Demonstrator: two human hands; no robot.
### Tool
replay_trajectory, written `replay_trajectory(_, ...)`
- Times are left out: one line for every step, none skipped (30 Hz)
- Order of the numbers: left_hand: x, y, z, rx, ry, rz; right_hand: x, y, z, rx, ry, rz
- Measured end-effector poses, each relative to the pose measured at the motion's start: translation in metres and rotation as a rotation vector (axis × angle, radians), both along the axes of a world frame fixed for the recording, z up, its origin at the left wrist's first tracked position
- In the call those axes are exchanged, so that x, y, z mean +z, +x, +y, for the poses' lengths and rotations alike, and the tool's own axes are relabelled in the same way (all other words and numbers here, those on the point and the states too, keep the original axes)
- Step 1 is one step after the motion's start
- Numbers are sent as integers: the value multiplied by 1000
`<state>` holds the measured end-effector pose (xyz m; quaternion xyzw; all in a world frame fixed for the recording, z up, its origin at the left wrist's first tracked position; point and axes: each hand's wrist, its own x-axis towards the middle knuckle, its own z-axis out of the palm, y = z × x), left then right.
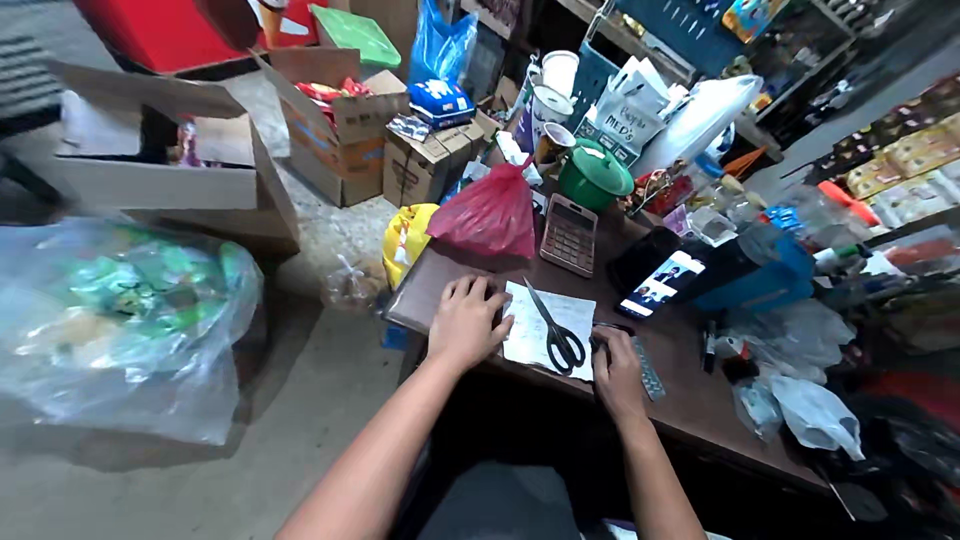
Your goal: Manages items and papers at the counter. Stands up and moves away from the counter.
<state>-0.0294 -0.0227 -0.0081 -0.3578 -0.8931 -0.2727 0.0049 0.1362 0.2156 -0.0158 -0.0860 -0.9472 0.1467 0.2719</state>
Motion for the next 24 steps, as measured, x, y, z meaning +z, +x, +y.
replay_trajectory(-1,0,0,5,8,12,-3,3,2,-2,43,-15)
replay_trajectory(-3,0,0,12,11,33,-3,3,4,-10,83,-38)
replay_trajectory(-6,0,0,17,17,61,0,2,5,-30,120,-73)
replay_trajectory(-9,1,0,23,27,85,6,0,7,-55,145,-131)
replay_trajectory(-12,2,1,31,37,108,12,-3,9,-86,162,-214)
replay_trajectory(-14,3,1,38,44,123,18,-7,13,-115,182,-298)
replay_trajectory(-14,4,2,50,48,135,24,-12,17,-128,201,-360)
replay_trajectory(-13,4,3,65,45,140,29,-18,21,-123,218,-393)
replay_trajectory(-12,5,2,81,43,151,34,-23,24,-103,228,-416)
replay_trajectory(-12,6,2,101,48,167,39,-27,27,-76,228,-436)
replay_trajectory(-11,7,2,118,50,176,45,-30,29,-57,214,-457)
replay_trajectory(-10,8,2,127,46,176,52,-31,29,-48,183,-481)
replay_trajectory(-9,8,2,135,40,174,60,-32,28,-55,129,-516)
replay_trajectory(-9,8,2,144,28,174,71,-35,27,-77,55,-559)
replay_trajectory(-7,8,3,154,10,173,82,-38,24,-111,-21,-593)
replay_trajectory(-5,9,5,162,-12,166,92,-42,21,-147,-84,-607)
replay_trajectory(-1,10,8,168,-31,153,101,-46,18,-170,-130,-600)
replay_trajectory(3,11,13,169,-37,134,108,-51,15,-171,-163,-580)
replay_trajectory(8,10,18,162,-36,109,113,-56,13,-152,-182,-547)
replay_trajectory(12,10,24,150,-34,81,114,-62,11,-116,-186,-504)
replay_trajectory(15,9,30,139,-37,48,111,-67,9,-65,-181,-472)
replay_trajectory(18,8,34,133,-44,14,104,-72,7,-7,-168,-447)
replay_trajectory(21,7,36,124,-49,-24,96,-77,6,46,-146,-448)
replay_trajectory(25,5,35,101,-47,-89,88,-82,4,86,-125,-482)
